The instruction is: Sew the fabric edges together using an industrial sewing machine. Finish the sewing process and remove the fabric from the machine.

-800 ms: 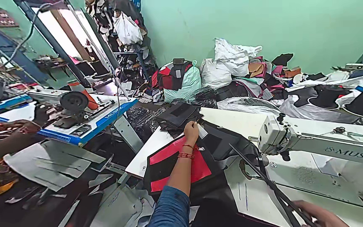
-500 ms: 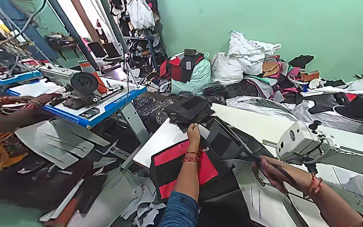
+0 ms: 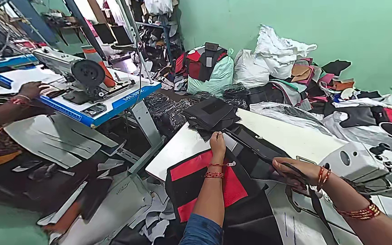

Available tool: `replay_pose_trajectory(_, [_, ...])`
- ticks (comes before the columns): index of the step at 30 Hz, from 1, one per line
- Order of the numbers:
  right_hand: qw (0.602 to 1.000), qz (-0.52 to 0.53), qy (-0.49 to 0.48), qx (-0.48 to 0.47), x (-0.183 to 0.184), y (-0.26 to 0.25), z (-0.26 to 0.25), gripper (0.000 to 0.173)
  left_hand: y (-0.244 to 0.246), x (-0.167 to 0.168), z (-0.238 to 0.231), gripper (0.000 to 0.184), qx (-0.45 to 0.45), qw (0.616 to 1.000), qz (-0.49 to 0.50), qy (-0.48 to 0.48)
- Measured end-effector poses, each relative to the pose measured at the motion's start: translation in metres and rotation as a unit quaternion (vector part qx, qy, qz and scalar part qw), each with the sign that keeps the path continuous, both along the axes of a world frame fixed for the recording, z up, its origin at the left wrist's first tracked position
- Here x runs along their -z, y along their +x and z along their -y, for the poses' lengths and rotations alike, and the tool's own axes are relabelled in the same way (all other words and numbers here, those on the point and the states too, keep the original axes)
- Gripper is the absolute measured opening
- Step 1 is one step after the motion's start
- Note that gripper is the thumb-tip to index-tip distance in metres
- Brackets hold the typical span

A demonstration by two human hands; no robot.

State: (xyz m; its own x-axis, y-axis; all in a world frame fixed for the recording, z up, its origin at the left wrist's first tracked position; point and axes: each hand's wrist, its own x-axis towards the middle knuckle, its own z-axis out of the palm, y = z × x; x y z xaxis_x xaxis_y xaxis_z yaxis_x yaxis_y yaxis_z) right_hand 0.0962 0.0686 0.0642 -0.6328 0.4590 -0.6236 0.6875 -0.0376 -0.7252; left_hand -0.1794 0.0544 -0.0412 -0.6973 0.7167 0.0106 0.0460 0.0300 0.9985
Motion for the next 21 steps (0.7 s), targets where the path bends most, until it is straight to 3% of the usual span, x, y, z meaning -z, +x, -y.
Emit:
replay_pose_trajectory(10, [1.000, 0.000, 0.016, -0.012, -0.002, -0.017, -0.008, 0.054, 0.000, -0.006, 0.001, 0.030, -0.010, 0.999, 0.029, 0.019])
replay_pose_trajectory(21, [0.998, -0.004, 0.058, 0.024, 0.017, -0.030, -0.002, 0.032, 0.001, -0.010, 0.002, 0.032, 0.004, 1.000, -0.004, -0.016])
